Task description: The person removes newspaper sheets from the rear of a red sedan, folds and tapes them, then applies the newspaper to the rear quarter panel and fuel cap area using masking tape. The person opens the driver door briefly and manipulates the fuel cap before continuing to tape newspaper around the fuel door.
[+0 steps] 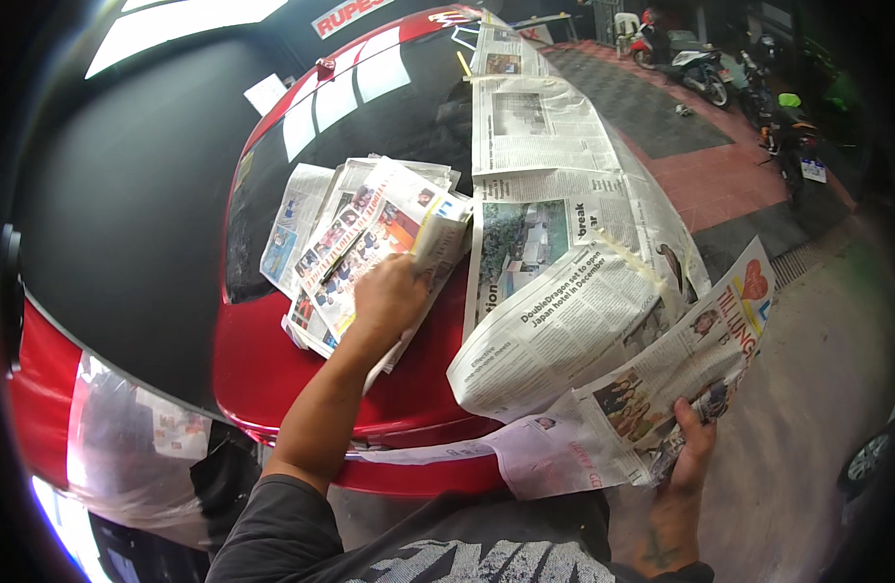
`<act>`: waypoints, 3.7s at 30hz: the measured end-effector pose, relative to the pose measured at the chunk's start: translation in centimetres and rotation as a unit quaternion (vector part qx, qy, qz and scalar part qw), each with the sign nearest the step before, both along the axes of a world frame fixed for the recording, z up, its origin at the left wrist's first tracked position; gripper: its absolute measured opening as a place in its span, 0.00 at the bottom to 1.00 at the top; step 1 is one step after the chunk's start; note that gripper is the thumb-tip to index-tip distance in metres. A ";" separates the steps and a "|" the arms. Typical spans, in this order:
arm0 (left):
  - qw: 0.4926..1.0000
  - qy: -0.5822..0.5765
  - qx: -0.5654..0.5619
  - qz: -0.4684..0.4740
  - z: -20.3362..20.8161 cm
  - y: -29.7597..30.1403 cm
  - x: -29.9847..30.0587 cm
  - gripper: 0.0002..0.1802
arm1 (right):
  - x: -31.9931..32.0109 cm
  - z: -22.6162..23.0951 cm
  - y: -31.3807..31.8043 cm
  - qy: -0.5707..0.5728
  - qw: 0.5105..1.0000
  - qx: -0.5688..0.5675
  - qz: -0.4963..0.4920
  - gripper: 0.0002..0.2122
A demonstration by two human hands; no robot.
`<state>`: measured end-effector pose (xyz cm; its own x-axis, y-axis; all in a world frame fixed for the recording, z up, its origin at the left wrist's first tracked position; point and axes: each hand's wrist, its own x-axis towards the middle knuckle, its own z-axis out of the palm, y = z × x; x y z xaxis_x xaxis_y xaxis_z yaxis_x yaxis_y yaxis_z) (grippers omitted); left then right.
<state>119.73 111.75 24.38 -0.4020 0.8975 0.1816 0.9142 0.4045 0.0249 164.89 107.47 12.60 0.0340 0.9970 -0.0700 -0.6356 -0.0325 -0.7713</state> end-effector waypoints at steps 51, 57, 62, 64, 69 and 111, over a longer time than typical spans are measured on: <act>0.992 0.062 0.082 0.066 6.4 0.5 -9.4 0.25 | 7.5 -0.2 7.4 0.023 0.998 -0.019 0.051 0.32; 0.937 -0.142 0.311 -0.072 8.3 -2.7 -19.2 0.18 | 8.0 -1.3 7.4 0.037 0.996 -0.024 0.081 0.32; 0.882 -0.304 0.352 -0.070 6.2 -2.0 -18.3 0.17 | 7.7 -2.1 7.9 0.033 0.996 -0.004 0.079 0.33; 0.857 -0.352 0.373 -0.051 5.1 -2.2 -18.6 0.19 | 7.1 -0.6 7.5 0.027 0.996 -0.031 0.074 0.35; 0.941 -0.046 0.334 -0.018 2.3 0.1 -12.0 0.29 | 7.0 -0.5 7.7 0.038 0.995 -0.029 0.089 0.34; 0.927 -0.154 0.323 -0.110 2.9 4.1 -18.6 0.15 | 8.0 -1.4 7.4 0.030 0.998 -0.042 0.039 0.35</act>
